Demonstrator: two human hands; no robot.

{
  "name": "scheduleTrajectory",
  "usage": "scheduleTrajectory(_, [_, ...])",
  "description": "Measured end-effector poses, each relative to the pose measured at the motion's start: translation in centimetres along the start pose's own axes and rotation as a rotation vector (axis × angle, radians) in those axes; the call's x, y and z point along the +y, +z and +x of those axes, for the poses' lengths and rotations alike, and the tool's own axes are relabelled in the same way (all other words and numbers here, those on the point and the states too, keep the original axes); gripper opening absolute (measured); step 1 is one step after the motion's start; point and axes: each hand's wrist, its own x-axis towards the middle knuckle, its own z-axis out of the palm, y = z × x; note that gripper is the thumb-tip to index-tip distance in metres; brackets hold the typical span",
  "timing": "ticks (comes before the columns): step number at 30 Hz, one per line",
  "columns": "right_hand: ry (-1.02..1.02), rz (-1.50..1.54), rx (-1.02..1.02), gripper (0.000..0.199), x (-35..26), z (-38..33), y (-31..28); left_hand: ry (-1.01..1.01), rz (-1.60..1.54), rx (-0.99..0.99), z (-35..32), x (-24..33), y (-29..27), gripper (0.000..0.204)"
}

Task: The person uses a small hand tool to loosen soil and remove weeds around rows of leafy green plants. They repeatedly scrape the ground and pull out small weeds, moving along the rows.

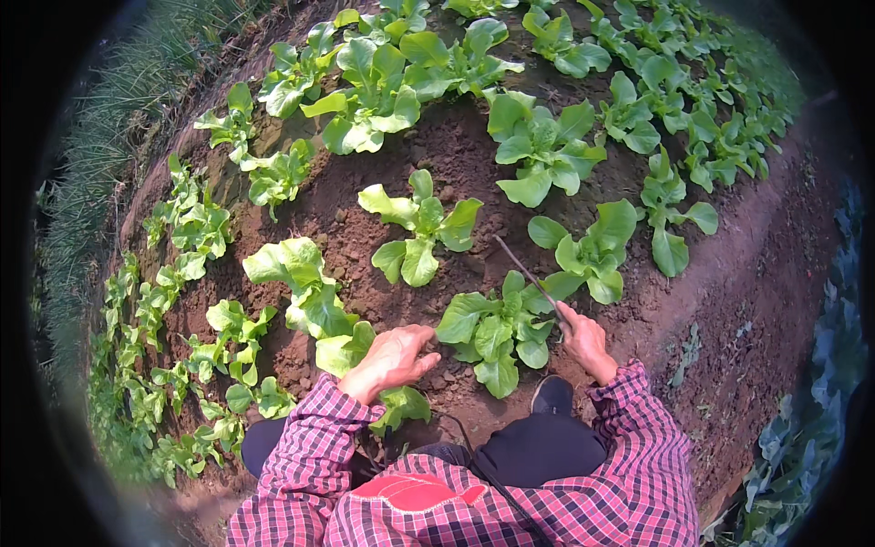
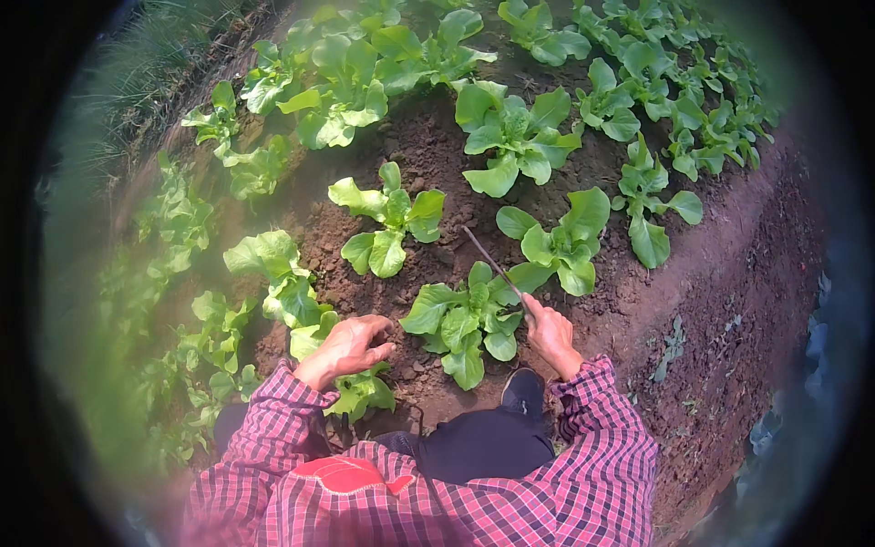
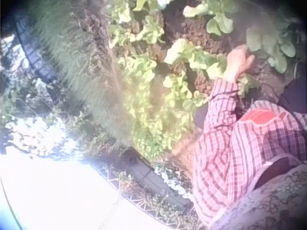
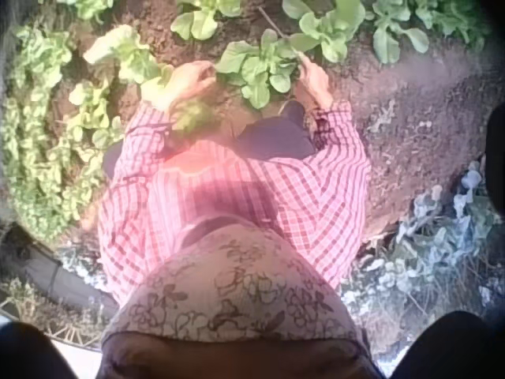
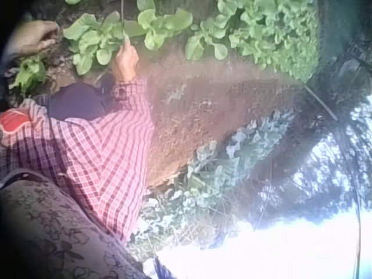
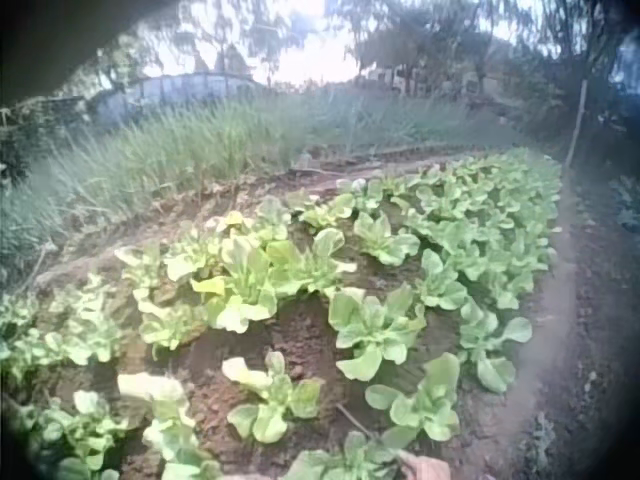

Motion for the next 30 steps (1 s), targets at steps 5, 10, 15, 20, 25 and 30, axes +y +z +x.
scheduleTrajectory(5, [-0.096, 0.136, 0.092, 0.043, 0.0, 6.3, -1.1, -0.073, -0.001, 0.039, 2.1, 1.8, 4.1, 0.044])
scheduleTrajectory(10, [-0.186, 0.072, 0.083, 0.045, -0.3, 15.6, -1.0, 0.061, -0.039, 0.164, 8.2, 5.7, 8.7, 0.044])
scheduleTrajectory(15, [-0.206, -0.079, -0.097, 0.049, 5.8, 7.4, -1.4, 0.376, -0.084, -0.137, 13.1, 10.3, 13.7, 0.035])
scheduleTrajectory(20, [-0.143, 0.142, -0.189, 0.054, 11.1, -0.5, -1.3, 0.305, 0.001, -0.258, 19.4, 10.4, 22.5, 0.018])
scheduleTrajectory(25, [-0.211, 0.432, -0.112, 0.055, 10.4, 2.3, 0.2, 0.009, 0.654, -0.188, 21.8, 9.6, 23.2, 0.026])
scheduleTrajectory(30, [-0.281, 0.348, -0.019, 0.054, 6.7, 5.4, 0.4, -0.292, 0.865, -0.394, 20.3, 8.9, 21.7, 0.037])
